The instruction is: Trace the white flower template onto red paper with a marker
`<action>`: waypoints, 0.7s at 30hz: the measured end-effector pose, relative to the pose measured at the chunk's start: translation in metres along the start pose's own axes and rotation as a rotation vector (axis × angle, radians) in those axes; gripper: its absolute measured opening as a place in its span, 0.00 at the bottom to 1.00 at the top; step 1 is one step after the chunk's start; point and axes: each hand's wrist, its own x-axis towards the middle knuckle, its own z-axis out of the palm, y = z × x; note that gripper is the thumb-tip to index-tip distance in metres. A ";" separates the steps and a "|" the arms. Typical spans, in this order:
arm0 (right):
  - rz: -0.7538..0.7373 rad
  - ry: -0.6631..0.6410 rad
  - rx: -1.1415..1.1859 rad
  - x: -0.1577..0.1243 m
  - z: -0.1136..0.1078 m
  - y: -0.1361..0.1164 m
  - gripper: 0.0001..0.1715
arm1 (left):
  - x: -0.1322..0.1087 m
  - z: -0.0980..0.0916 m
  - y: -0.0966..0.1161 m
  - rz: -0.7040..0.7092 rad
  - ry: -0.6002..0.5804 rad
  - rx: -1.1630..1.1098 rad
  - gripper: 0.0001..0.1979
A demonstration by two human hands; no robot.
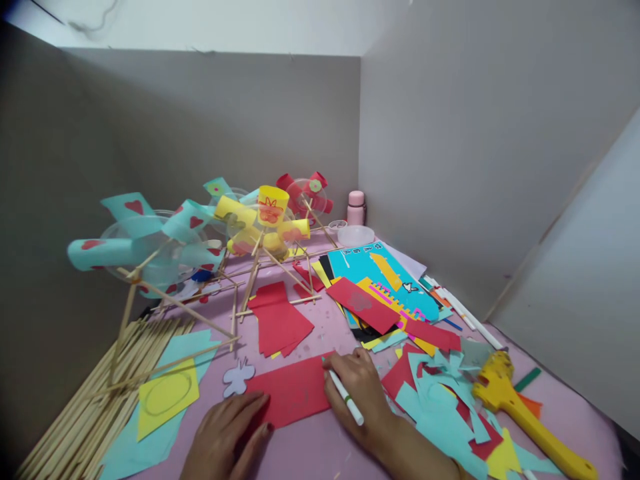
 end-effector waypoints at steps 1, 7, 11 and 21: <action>0.014 0.036 0.050 0.000 -0.001 -0.001 0.09 | 0.001 -0.001 0.001 0.009 -0.007 0.002 0.14; 0.160 -0.004 0.284 0.031 0.004 -0.022 0.06 | 0.014 0.001 0.003 0.035 -0.017 0.044 0.16; 0.246 -0.109 0.397 0.053 0.024 -0.025 0.04 | 0.014 0.012 -0.001 0.030 -0.003 0.040 0.16; 0.372 -0.150 0.407 0.046 0.031 0.005 0.06 | 0.006 0.026 -0.016 0.121 0.024 0.087 0.17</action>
